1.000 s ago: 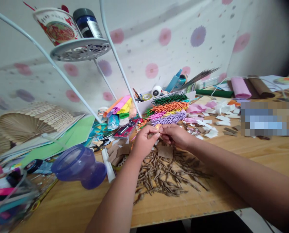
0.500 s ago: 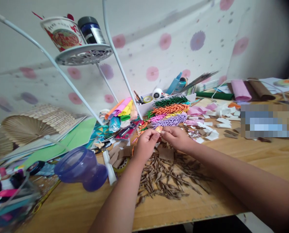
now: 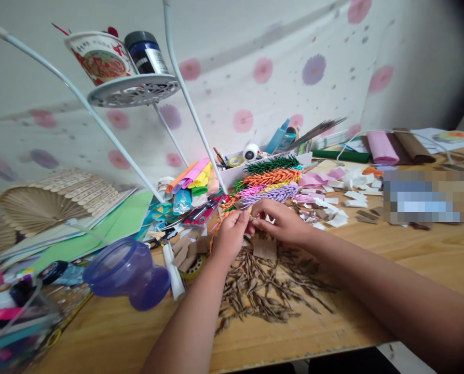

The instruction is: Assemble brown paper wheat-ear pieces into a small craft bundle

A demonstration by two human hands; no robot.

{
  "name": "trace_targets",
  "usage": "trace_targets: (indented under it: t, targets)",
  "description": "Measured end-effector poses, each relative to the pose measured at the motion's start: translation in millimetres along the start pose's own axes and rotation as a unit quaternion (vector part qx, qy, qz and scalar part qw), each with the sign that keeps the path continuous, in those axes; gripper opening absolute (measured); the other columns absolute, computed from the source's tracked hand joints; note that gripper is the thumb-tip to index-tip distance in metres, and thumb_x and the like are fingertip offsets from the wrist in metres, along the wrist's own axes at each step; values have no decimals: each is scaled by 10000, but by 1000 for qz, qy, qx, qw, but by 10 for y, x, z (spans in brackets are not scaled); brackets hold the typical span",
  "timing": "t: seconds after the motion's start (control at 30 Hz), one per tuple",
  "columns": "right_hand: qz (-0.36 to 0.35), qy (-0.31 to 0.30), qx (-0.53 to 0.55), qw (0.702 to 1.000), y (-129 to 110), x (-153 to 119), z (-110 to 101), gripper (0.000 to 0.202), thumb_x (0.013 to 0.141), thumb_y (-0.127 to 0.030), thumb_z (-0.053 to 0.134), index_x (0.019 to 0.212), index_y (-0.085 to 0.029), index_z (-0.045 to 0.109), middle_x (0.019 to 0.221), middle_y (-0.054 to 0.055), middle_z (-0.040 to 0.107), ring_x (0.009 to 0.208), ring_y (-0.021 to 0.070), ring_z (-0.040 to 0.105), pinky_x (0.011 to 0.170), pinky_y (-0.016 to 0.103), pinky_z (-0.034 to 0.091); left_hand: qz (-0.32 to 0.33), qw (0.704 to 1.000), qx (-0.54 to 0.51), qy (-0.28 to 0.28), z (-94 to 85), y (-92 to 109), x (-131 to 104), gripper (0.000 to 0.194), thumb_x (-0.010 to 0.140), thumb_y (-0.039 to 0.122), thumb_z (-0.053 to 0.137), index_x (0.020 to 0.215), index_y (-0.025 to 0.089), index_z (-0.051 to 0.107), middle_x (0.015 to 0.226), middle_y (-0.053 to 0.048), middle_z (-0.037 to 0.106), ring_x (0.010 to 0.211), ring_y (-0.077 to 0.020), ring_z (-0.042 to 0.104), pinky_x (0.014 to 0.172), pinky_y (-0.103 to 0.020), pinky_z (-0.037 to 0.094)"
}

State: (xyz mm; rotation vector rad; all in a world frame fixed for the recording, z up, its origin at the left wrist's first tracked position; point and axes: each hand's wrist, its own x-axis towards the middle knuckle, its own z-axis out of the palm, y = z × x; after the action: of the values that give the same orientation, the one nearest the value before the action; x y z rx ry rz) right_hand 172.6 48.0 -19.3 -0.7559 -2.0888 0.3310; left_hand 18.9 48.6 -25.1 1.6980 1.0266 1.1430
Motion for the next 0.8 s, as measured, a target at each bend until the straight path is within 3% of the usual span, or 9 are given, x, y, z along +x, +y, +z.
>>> trace_targets:
  t: [0.27,0.47,0.63,0.8]
  targets:
    - [20,-5,-84,996,35,24,1,118,766,-251,462,722,-159,521,724,46,563,691,129,492,624,232,363,-13,1000,-1,-3,-17,-70,38,340,757,452,415,638,148,513,503,28,486,469,-80,457,496,-207,370]
    - [58,-54,-77,994,41,28,-21,153,771,-253,451,702,-156,547,692,26,558,654,108,480,602,213,332,-21,1000,19,-9,-34,-77,51,339,741,442,441,605,141,516,498,23,504,471,-78,468,503,-206,378]
    - [116,-73,95,986,75,32,19,242,789,-307,399,662,-139,517,594,-9,467,557,80,398,536,203,301,-32,999,8,-35,-47,-35,51,313,730,426,461,617,139,515,511,30,503,405,-49,409,404,-175,310]
    - [196,-44,330,923,40,57,115,259,761,-361,418,639,-135,459,552,-36,412,473,53,303,463,194,242,-45,998,16,-28,-50,0,49,293,715,414,486,640,135,531,502,34,488,351,-29,320,349,-170,215]
